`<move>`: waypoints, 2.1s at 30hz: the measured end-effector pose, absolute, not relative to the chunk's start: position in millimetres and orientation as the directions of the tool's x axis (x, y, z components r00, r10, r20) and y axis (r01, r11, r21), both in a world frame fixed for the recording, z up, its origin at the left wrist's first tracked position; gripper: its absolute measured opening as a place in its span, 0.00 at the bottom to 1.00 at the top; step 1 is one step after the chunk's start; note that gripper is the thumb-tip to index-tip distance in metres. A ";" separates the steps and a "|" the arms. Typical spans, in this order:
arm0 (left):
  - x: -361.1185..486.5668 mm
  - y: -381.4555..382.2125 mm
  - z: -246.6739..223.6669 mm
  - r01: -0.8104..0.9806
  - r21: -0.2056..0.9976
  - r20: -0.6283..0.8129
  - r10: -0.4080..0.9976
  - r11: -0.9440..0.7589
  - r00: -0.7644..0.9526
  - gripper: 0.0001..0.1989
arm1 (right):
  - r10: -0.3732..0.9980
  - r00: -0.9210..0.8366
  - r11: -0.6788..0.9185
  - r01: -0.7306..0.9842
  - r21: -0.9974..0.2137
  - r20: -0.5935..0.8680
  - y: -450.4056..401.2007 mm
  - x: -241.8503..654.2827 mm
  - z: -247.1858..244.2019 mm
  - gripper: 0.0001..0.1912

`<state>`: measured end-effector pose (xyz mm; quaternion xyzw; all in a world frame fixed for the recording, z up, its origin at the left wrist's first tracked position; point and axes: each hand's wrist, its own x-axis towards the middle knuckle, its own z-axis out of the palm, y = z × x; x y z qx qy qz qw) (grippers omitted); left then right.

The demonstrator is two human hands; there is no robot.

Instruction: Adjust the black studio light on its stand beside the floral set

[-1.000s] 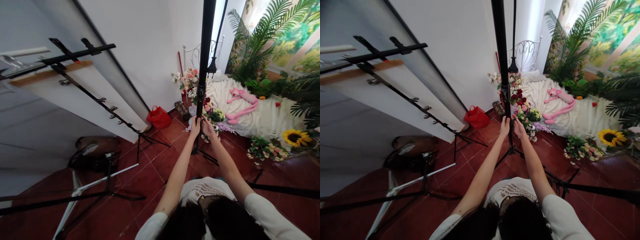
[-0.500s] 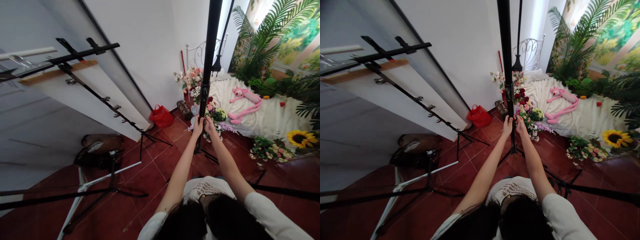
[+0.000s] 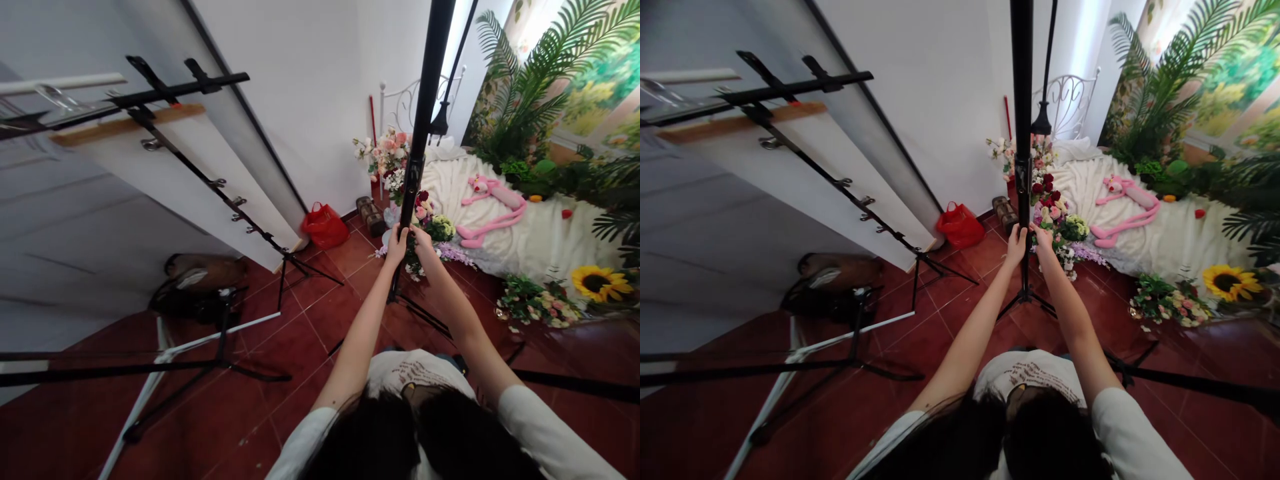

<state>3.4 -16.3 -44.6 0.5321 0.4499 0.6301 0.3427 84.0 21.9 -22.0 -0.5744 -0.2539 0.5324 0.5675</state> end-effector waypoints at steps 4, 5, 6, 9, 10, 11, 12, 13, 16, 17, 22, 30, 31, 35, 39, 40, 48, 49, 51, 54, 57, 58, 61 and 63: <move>4.8 -15.7 -45.7 0.062 0.937 0.349 0.912 -0.343 -0.215 0.27 | 0.876 0.208 -0.298 -0.478 -0.827 -0.436 -6.9 98.5 -21.6 0.06; 5.5 -15.5 -45.8 0.063 0.937 0.348 0.912 -0.343 -0.217 0.27 | 0.890 0.148 -0.305 -0.508 -0.805 -0.431 -17.8 105.6 -23.4 0.04; 6.4 -15.4 -45.5 0.066 0.938 0.347 0.912 -0.341 -0.219 0.28 | 0.903 0.090 -0.314 -0.527 -0.789 -0.420 -30.0 114.1 -26.0 0.02; 11.0 -17.3 -42.9 0.106 0.943 0.334 0.907 -0.317 -0.257 0.29 | 0.924 -0.032 -0.338 -0.534 -0.775 -0.382 -71.5 145.1 -39.5 0.03; 13.6 -19.6 -41.8 0.127 0.943 0.332 0.899 -0.308 -0.286 0.29 | 0.924 -0.043 -0.342 -0.534 -0.774 -0.379 -86.4 156.8 -45.7 0.04; 17.1 -23.4 -41.1 0.148 0.942 0.334 0.886 -0.302 -0.321 0.28 | 0.921 -0.044 -0.348 -0.536 -0.769 -0.386 -101.6 168.9 -52.4 0.04; 21.8 -29.0 -41.3 0.173 0.939 0.341 0.868 -0.297 -0.362 0.27 | 0.917 -0.052 -0.360 -0.542 -0.760 -0.397 -117.0 181.4 -59.7 0.05; 27.8 -36.4 -42.9 0.200 0.936 0.348 0.846 -0.289 -0.404 0.26 | 0.909 -0.048 -0.368 -0.555 -0.746 -0.413 -132.5 194.1 -67.3 0.05; 55.3 -68.3 -58.3 0.280 0.936 0.331 0.802 -0.212 -0.497 0.28 | 0.888 0.017 -0.359 -0.597 -0.717 -0.459 -180.3 233.3 -90.8 0.05; 67.4 -80.5 -66.9 0.297 0.940 0.302 0.807 -0.166 -0.507 0.31 | 0.882 0.056 -0.338 -0.615 -0.712 -0.468 -196.4 246.6 -98.2 0.05; 140.8 -128.4 -112.8 0.181 0.982 -0.020 0.987 0.049 -0.162 0.25 | 0.831 0.267 -0.178 -0.702 -0.689 -0.487 -273.4 308.3 -121.1 0.06; 280.2 -173.6 -98.8 -0.062 0.949 -0.163 0.651 0.308 0.742 0.12 | 0.599 0.584 0.199 -0.771 -0.605 -0.548 -367.8 350.9 -90.7 0.07; 297.1 -180.7 -91.5 -0.070 0.952 -0.134 0.612 0.298 0.779 0.13 | 0.591 0.586 0.236 -0.783 -0.576 -0.554 -376.1 353.3 -85.4 0.08; 357.0 -206.2 -57.4 -0.096 0.970 -0.011 0.435 0.223 0.900 0.14 | 0.606 0.587 0.360 -0.804 -0.473 -0.537 -400.3 371.0 -65.5 0.10; 403.9 -223.6 -14.5 -0.216 0.974 0.182 0.331 0.071 0.926 0.15 | 0.634 0.629 0.494 -0.777 -0.391 -0.450 -412.5 401.2 -41.7 0.11; 413.9 -227.2 -2.9 -0.254 0.966 0.228 0.327 0.040 0.917 0.16 | 0.645 0.633 0.517 -0.774 -0.366 -0.428 -414.2 409.2 -35.4 0.11; 464.0 -250.9 56.8 -0.413 0.909 0.413 0.220 -0.051 0.884 0.25 | 0.737 0.570 0.488 -0.821 -0.297 -0.364 -420.5 446.2 -11.2 0.08; 466.0 -253.1 56.2 -0.415 0.909 0.415 0.209 -0.050 0.885 0.26 | 0.744 0.563 0.486 -0.825 -0.287 -0.359 -420.7 447.1 -10.8 0.08; 467.1 -256.6 49.0 -0.417 0.907 0.420 0.198 -0.057 0.886 0.27 | 0.755 0.557 0.492 -0.830 -0.263 -0.347 -420.8 448.8 -10.5 0.07; 463.7 -261.7 26.7 -0.398 0.911 0.411 0.180 -0.106 0.894 0.27 | 0.778 0.516 0.487 -0.856 -0.175 -0.359 -420.6 454.4 -11.5 0.07; 459.4 -269.0 -1.4 -0.331 0.928 0.361 0.198 -0.169 0.911 0.22 | 0.818 0.458 0.450 -0.886 -0.108 -0.347 -420.8 463.4 -14.4 0.08; 458.9 -272.2 -10.2 -0.309 0.934 0.345 0.227 -0.180 0.911 0.22 | 0.830 0.444 0.436 -0.894 -0.104 -0.336 -421.2 466.4 -15.4 0.08; 460.6 -282.2 -30.3 -0.286 0.942 0.332 0.348 -0.179 0.877 0.23 | 0.857 0.410 0.400 -0.911 -0.099 -0.313 -423.8 473.2 -16.3 0.08; 463.1 -287.2 -37.2 -0.288 0.942 0.334 0.401 -0.171 0.853 0.25 | 0.862 0.398 0.390 -0.917 -0.091 -0.314 -426.1 475.9 -15.1 0.06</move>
